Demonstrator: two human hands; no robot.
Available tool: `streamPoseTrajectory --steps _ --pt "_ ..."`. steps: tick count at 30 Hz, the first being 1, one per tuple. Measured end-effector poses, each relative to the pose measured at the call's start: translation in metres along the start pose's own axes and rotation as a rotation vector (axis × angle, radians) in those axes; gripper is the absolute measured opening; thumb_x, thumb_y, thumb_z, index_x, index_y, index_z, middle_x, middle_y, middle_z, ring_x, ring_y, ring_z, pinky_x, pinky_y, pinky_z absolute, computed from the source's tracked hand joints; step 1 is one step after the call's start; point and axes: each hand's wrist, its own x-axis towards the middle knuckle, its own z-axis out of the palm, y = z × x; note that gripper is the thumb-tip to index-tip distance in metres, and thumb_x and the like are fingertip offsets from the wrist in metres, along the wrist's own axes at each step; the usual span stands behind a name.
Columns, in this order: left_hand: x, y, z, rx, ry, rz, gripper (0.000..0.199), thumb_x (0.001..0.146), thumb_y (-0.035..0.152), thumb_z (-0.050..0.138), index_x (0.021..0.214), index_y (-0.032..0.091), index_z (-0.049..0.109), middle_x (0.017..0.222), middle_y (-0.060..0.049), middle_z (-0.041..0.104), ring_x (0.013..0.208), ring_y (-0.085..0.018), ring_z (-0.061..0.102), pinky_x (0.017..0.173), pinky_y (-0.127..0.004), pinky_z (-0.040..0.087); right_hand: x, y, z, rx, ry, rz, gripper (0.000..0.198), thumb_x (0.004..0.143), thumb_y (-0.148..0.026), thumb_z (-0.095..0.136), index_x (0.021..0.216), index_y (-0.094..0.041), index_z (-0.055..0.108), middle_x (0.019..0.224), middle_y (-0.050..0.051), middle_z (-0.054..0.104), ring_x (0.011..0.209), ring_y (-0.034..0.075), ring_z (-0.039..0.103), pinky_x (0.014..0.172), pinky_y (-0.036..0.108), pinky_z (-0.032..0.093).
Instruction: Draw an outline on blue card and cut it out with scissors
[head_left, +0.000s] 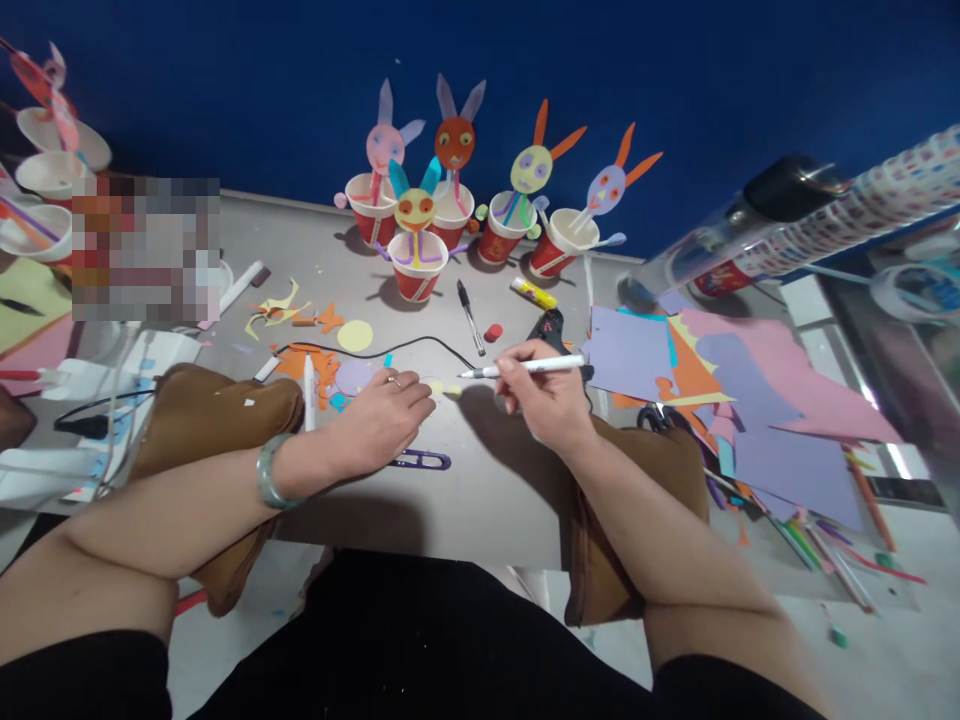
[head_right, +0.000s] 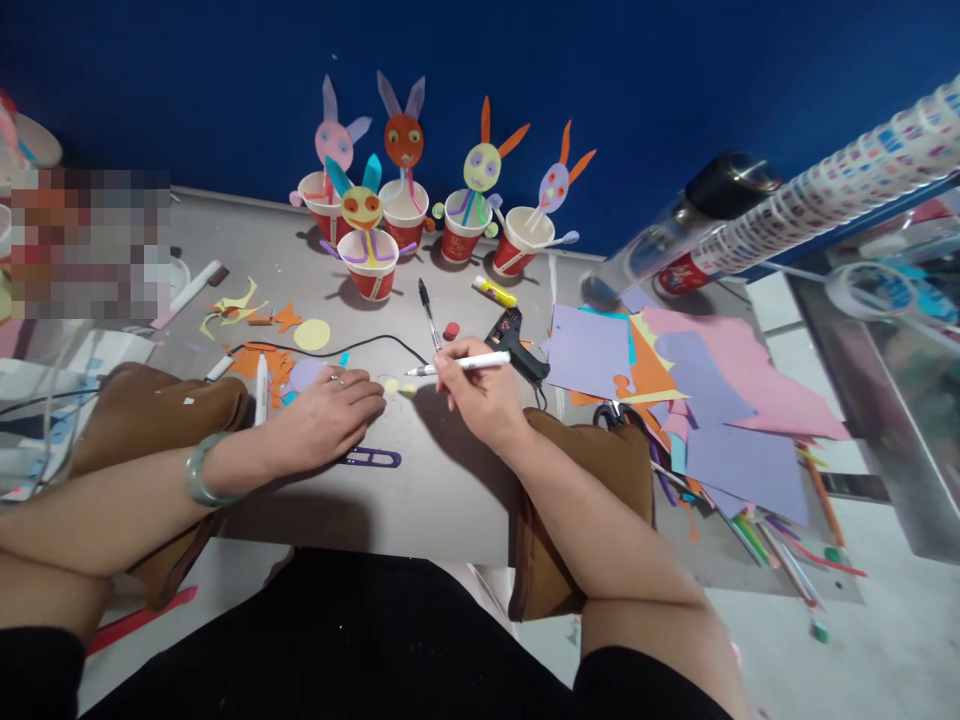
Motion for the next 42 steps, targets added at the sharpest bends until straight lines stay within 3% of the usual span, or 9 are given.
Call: streamPoseTrajectory --steps 8,18,29,35,42 --pt "-0.004 0.011 0.007 0.090 -0.036 0.028 0.019 0.096 0.014 0.051 0.106 0.011 0.067 0.130 -0.017 0.066 0.119 -0.030 0.059 0.098 -0.043 0.041 -0.010 0.012 0.015 -0.380 -0.065 -0.146 0.005 0.084 -0.024 0.066 0.083 -0.020 0.064 0.062 -0.003 0.063 0.052 0.009 0.052 0.053 0.023 0.043" --pt "-0.004 0.011 0.005 0.086 -0.097 0.037 0.022 0.092 0.012 0.052 0.110 0.010 0.065 0.134 -0.019 0.064 0.118 -0.032 0.059 0.097 -0.044 0.041 -0.008 0.023 0.020 -0.489 -0.159 -0.249 0.010 0.093 -0.028 0.060 0.089 -0.020 0.064 0.070 -0.001 0.067 0.060 0.012 0.058 0.061 0.025 0.045" --pt "-0.003 0.012 0.003 0.055 -0.116 0.020 0.025 0.091 0.010 0.051 0.112 0.009 0.065 0.136 -0.021 0.062 0.119 -0.032 0.059 0.097 -0.045 0.041 -0.008 0.022 0.022 -0.503 -0.140 -0.188 0.012 0.092 -0.033 0.063 0.087 -0.022 0.064 0.066 -0.002 0.066 0.054 0.011 0.053 0.059 0.026 0.045" --pt "-0.002 0.011 0.001 0.054 -0.145 0.018 0.024 0.094 0.012 0.048 0.112 0.010 0.065 0.136 -0.019 0.062 0.122 -0.032 0.058 0.098 -0.044 0.041 -0.011 0.019 0.021 -0.441 0.025 -0.209 0.014 0.092 -0.036 0.064 0.088 -0.022 0.065 0.068 0.000 0.067 0.055 0.012 0.055 0.057 0.028 0.048" --pt "-0.005 0.012 0.012 0.051 -0.050 0.040 0.022 0.095 0.015 0.052 0.112 0.009 0.064 0.137 -0.022 0.062 0.122 -0.033 0.059 0.097 -0.044 0.042 -0.020 0.024 0.015 -0.363 0.212 -0.305 0.012 0.091 -0.035 0.067 0.097 -0.024 0.066 0.072 0.002 0.066 0.055 0.015 0.057 0.053 0.034 0.049"
